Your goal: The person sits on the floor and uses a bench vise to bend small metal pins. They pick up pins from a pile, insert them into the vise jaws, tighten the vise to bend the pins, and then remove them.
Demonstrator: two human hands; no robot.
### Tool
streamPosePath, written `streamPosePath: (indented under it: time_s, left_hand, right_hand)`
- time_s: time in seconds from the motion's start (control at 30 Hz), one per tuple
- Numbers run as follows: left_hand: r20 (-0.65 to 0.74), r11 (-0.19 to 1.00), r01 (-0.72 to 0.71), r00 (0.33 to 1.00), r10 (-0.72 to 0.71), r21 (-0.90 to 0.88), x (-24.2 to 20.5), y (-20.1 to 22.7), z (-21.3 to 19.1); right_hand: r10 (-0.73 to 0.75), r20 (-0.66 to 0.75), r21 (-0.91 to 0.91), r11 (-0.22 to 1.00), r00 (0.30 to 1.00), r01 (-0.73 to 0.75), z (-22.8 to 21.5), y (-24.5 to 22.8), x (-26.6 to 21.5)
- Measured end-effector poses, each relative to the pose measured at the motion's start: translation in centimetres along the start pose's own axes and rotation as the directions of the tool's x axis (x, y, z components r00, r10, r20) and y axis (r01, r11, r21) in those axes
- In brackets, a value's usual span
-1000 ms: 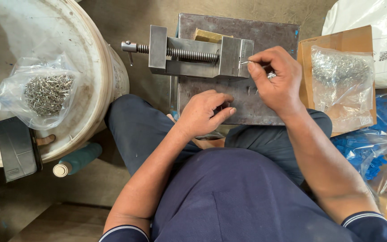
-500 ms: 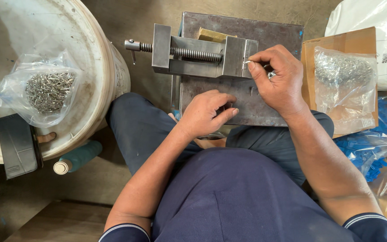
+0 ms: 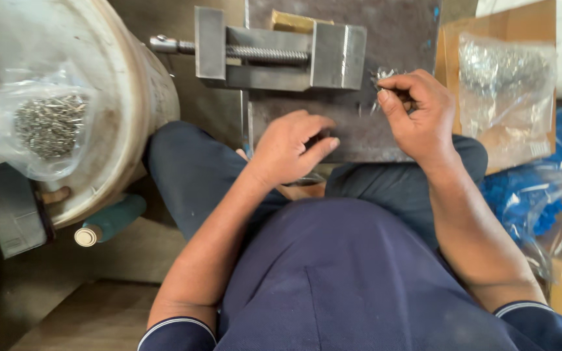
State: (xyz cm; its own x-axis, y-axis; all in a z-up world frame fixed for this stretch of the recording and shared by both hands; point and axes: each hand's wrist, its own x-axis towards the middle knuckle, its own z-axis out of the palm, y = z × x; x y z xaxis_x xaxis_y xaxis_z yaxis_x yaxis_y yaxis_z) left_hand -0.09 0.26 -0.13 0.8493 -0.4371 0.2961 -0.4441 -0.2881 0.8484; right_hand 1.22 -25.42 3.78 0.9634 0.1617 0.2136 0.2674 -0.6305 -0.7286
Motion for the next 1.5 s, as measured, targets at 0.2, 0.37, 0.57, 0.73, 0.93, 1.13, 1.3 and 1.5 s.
streamPosePath:
  time_s: [0.2, 0.37, 0.57, 0.73, 0.93, 1.13, 1.3, 1.5]
  left_hand:
    - [-0.032, 0.997, -0.016, 0.999, 0.014, -0.072, 0.0, -0.2, 0.6]
    - [-0.025, 0.999, -0.002, 1.0, 0.002, -0.036, 0.1, 0.1, 0.6]
    - [-0.02, 1.0, 0.011, 1.0, -0.011, -0.022, 0.1, 0.0, 0.8]
    - [-0.018, 1.0, 0.014, 1.0, -0.014, -0.019, 0.2, 0.2, 0.7]
    - [0.014, 1.0, 0.006, 1.0, -0.006, 0.031, 0.4, 0.4, 0.5]
    - [-0.006, 1.0, -0.029, 1.0, 0.03, 0.01, 0.2, 0.2, 0.4]
    - [-0.022, 1.0, -0.023, 0.999, 0.023, -0.007, 0.2, 0.1, 0.4]
    - [-0.027, 0.999, -0.011, 1.0, 0.011, -0.032, 0.3, 0.6, 0.1]
  right_hand:
    - [0.125, 0.027, 0.017, 0.992, 0.992, -0.125, 0.7, 1.7, -2.3]
    - [0.067, 0.024, -0.268, 0.962, 0.997, -0.058, 1.5, 0.5, -1.7]
    - [0.029, 0.061, -0.36, 0.933, 0.998, -0.005, 2.1, -0.3, -0.6]
    - [0.143, 0.048, -0.232, 0.964, 0.989, -0.128, 2.6, -0.3, -1.1]
    - [0.289, 0.191, 0.514, 0.785, 0.938, -0.346, 4.5, -0.6, -2.7]
    - [0.324, 0.258, 0.674, 0.614, 0.91, -0.41, 6.0, -1.2, -3.4]
    - [0.363, 0.338, 0.734, 0.475, 0.868, -0.484, 5.2, -1.3, -3.3]
    - [0.007, 0.15, 0.291, 0.955, 0.989, -0.051, 3.1, -2.8, -1.9]
